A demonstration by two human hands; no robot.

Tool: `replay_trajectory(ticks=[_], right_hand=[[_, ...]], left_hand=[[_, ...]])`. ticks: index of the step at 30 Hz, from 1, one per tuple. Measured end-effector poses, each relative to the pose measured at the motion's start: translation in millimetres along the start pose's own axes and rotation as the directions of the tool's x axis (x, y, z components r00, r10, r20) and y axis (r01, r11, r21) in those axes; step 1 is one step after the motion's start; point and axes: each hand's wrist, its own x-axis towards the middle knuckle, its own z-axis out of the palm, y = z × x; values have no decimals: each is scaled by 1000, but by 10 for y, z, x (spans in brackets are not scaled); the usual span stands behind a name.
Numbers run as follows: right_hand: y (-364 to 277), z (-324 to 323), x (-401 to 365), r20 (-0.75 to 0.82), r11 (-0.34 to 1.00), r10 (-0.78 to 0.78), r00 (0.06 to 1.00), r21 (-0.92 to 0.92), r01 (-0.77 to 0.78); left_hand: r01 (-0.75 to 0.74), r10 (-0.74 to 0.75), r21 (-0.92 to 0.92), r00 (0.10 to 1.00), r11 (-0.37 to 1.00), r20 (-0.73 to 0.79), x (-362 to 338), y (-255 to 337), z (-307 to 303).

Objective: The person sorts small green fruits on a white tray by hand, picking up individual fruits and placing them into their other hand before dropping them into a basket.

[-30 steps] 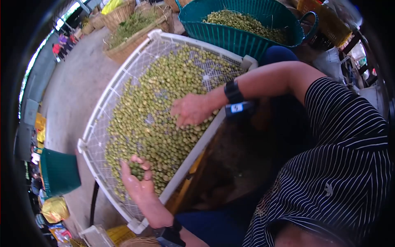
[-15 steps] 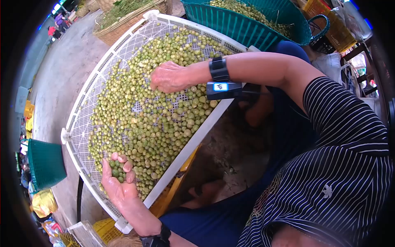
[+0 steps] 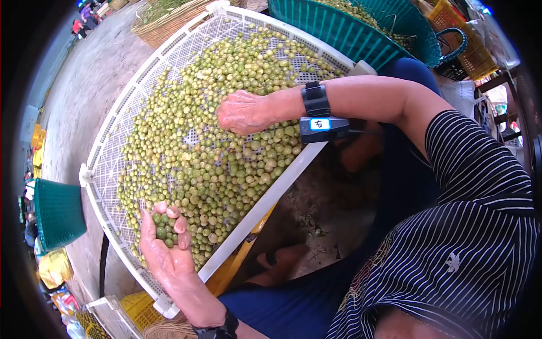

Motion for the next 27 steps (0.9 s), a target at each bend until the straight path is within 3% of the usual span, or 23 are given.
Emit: replay_trajectory(ticks=[2,4,5,6,7,8,11,12,13,14,16,19,22,23,25,27], right_hand=[[-105,-102,62,47,997,70,996,10,-71],[-206,-193,130,84,950,188,979,239,-203],[-298,-187,168,-48,924,167,985,357,-139],[-429,-166,200,-50,923,164,985,359,-135],[-604,-201,240,-293,857,70,954,507,93],[-731,-233,280,-529,745,20,848,574,341],[-928,-368,313,-427,647,-8,904,688,330],[-849,-388,386,-433,647,-12,901,684,337],[-669,-397,518,-178,835,66,982,549,44],[-456,-396,665,57,928,214,975,301,-221],[73,-99,990,25,937,300,954,179,-299],[540,106,1246,-109,974,225,968,41,-222],[492,536,1396,-196,985,165,966,86,-151],[343,510,1413,-44,979,163,986,127,-157],[15,641,1371,-269,992,-4,963,124,39],[-345,596,1253,-116,975,-67,991,201,90]], left_hand=[[29,-28,-20,999,999,38,25,-47,10],[32,-30,-28,996,999,86,59,-157,41],[73,-72,-6,995,997,75,91,-229,61],[114,-115,18,991,993,63,121,-310,97],[100,-99,18,994,995,-41,141,-422,177],[180,-181,39,983,983,9,149,-462,171],[206,-203,-46,977,977,65,189,-568,219],[198,-195,-44,979,979,64,188,-560,216],[222,-217,-78,973,972,76,182,-547,203],[247,-238,-111,967,963,89,177,-534,197],[225,-216,-88,971,970,104,169,-497,208],[238,-233,-40,967,971,99,150,-454,233],[268,-255,-103,959,958,127,138,-417,225],[261,-249,-117,962,958,112,107,-390,259],[253,-231,-148,961,956,150,75,-347,260],[242,-207,-195,961,950,183,25,-301,275]])
